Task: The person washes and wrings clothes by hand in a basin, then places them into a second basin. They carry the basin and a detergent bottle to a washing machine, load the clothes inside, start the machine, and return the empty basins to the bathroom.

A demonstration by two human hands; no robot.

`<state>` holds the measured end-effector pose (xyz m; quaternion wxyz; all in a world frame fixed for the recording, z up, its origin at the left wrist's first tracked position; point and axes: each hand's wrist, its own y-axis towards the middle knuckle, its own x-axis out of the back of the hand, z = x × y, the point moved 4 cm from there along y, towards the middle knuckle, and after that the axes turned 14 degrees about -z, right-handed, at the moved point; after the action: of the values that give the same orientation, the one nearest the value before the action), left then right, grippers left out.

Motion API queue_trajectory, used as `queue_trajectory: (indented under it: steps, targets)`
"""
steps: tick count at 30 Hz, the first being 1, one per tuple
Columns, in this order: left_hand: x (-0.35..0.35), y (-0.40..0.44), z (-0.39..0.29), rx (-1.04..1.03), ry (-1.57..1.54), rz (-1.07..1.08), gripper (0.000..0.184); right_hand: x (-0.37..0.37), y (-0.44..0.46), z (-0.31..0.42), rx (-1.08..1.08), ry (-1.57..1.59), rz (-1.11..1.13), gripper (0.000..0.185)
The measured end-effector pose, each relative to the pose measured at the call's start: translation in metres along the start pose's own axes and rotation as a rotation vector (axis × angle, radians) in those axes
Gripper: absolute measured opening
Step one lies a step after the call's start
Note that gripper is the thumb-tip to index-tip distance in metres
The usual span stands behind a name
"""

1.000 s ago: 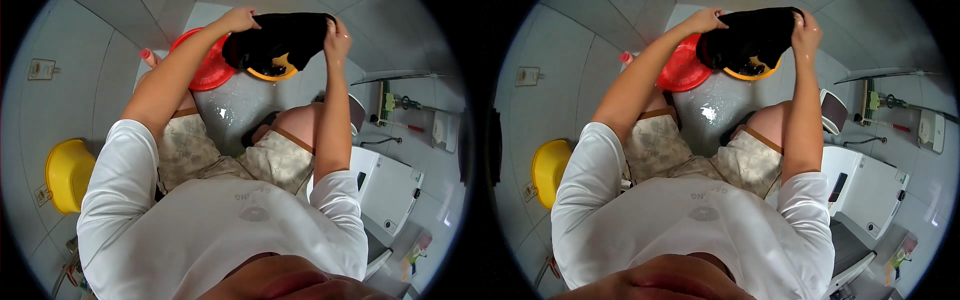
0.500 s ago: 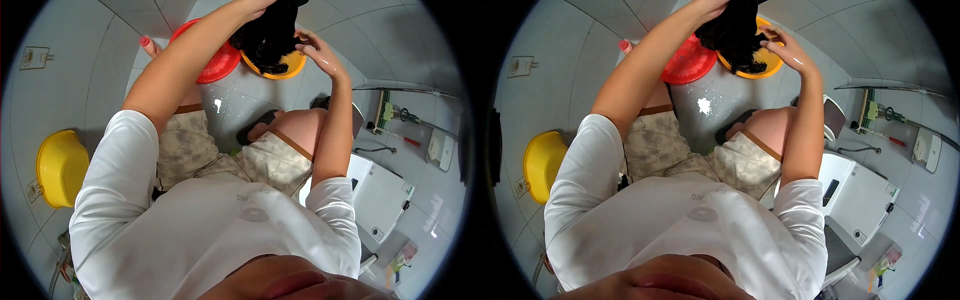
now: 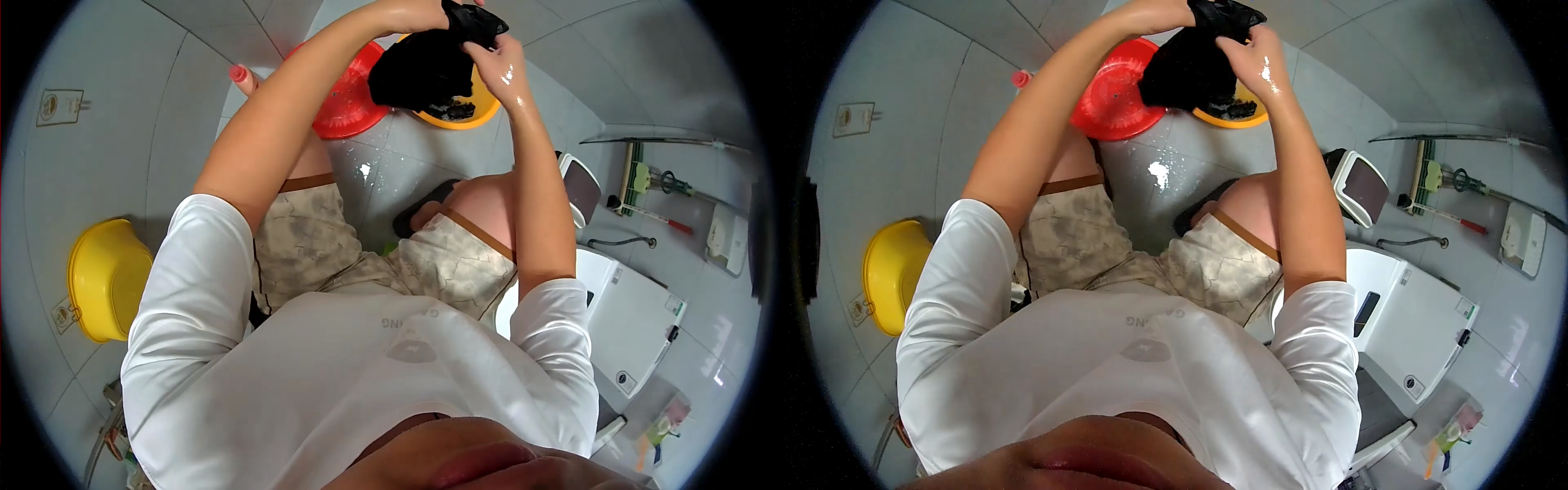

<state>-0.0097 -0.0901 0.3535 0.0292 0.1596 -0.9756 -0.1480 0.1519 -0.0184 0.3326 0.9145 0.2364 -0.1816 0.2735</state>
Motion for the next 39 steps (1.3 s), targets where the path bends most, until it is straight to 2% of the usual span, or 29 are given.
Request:
queue_trajectory:
  steps: [1, 4, 5, 6, 8, 9, 10, 12, 13, 14, 16, 17, 20, 21, 22, 23, 24, 26, 27, 28, 30, 31, 32, 33, 34, 36, 38, 39]
  targets:
    - [0.002, -0.002, 0.002, 0.015, 0.052, 0.024, 0.054, 0.006, 0.003, 0.003, -0.015, -0.104, -0.013, 0.024]
    - [0.008, -0.011, 0.003, 0.083, 0.198, 0.101, 0.061, 0.025, 0.005, 0.010, -0.062, 0.176, -0.141, 0.017]
    - [0.004, -0.014, 0.008, 0.024, 0.069, 0.115, 0.058, 0.028, 0.004, 0.012, -0.040, 0.119, -0.151, 0.016]
    - [0.001, -0.015, 0.008, 0.026, 0.068, 0.123, 0.058, 0.030, 0.005, 0.004, -0.045, 0.118, -0.157, 0.016]
    - [-0.006, -0.021, 0.013, 0.143, 0.223, 0.321, 0.052, 0.035, 0.008, -0.015, -0.039, 0.224, -0.220, 0.017]
    - [0.003, -0.022, 0.051, -0.032, 0.593, 0.307, 0.052, 0.038, 0.008, -0.015, -0.037, 0.224, -0.224, 0.017]
    - [0.003, -0.024, 0.062, -0.035, 0.593, 0.308, 0.052, 0.043, 0.008, -0.011, 0.003, 0.226, -0.257, 0.018]
    - [0.001, -0.026, 0.066, 0.034, 0.431, 0.333, 0.066, 0.050, 0.007, -0.009, 0.044, 0.229, -0.289, 0.020]
    - [-0.001, -0.023, 0.067, 0.159, 0.431, 0.373, 0.084, 0.053, 0.007, -0.008, 0.083, 0.211, -0.283, 0.022]
    - [0.001, -0.019, 0.064, 0.157, 0.432, 0.373, 0.084, 0.055, 0.006, -0.008, 0.122, 0.192, -0.277, 0.023]
    - [0.006, -0.010, 0.053, 0.140, 0.454, 0.235, 0.046, 0.057, 0.005, -0.004, 0.147, 0.248, -0.301, 0.027]
    - [0.004, -0.009, 0.053, 0.137, 0.451, 0.238, 0.046, 0.061, 0.005, -0.003, 0.179, 0.226, -0.362, 0.029]
    - [0.013, 0.000, 0.070, 0.213, 0.377, 0.028, 0.043, 0.071, 0.004, -0.003, 0.241, 0.185, -0.480, 0.033]
    - [0.009, 0.000, 0.068, 0.194, 0.230, 0.060, 0.045, 0.075, 0.004, -0.002, 0.280, 0.165, -0.489, 0.035]
    - [0.008, -0.001, 0.060, 0.192, 0.230, 0.060, 0.045, 0.076, 0.003, 0.018, 0.319, 0.146, -0.499, 0.037]
    - [0.007, -0.004, 0.054, 0.191, 0.404, 0.147, 0.047, 0.072, -0.001, 0.036, 0.386, 0.223, -0.578, 0.046]
    - [0.006, -0.007, 0.045, 0.189, 0.577, 0.233, 0.050, 0.076, 0.000, 0.034, 0.389, 0.220, -0.577, 0.046]
    - [0.004, -0.011, 0.039, 0.261, 0.631, 0.298, 0.051, 0.090, 0.009, 0.014, 0.326, 0.365, -0.481, 0.043]
    - [0.005, -0.010, 0.040, 0.265, 0.671, 0.250, 0.050, 0.090, 0.013, 0.015, 0.436, 0.294, -0.433, 0.057]
    - [0.007, -0.010, 0.040, 0.269, 0.713, 0.202, 0.049, 0.091, 0.013, 0.010, 0.436, 0.293, -0.432, 0.057]
    - [0.012, -0.002, 0.064, 0.206, 0.603, 0.174, 0.046, 0.090, 0.010, 0.012, 0.385, 0.296, -0.464, 0.021]
    - [0.021, 0.004, 0.070, 0.093, 0.694, -0.061, 0.042, 0.088, 0.008, 0.015, 0.388, 0.296, -0.464, 0.021]
    - [0.031, 0.007, 0.075, -0.022, 0.777, -0.297, 0.038, 0.084, 0.006, 0.017, 0.366, 0.292, -0.401, 0.038]
    - [0.027, 0.001, 0.044, 0.009, 0.736, -0.263, 0.029, 0.081, 0.005, 0.019, 0.345, 0.288, -0.338, 0.055]
    - [0.027, -0.001, 0.031, 0.008, 0.734, -0.266, 0.029, 0.080, 0.003, 0.022, 0.347, 0.287, -0.336, 0.055]
    - [0.033, -0.004, 0.010, -0.043, 0.833, -0.499, 0.026, 0.075, 0.004, 0.019, 0.135, 0.076, -0.231, 0.062]
    - [0.034, -0.003, 0.001, -0.032, 0.870, -0.543, 0.027, 0.073, 0.008, -0.003, 0.103, 0.083, -0.199, 0.060]
    - [0.035, -0.002, -0.001, -0.038, 0.800, -0.548, 0.026, 0.070, 0.008, -0.010, 0.016, -0.001, -0.153, 0.058]
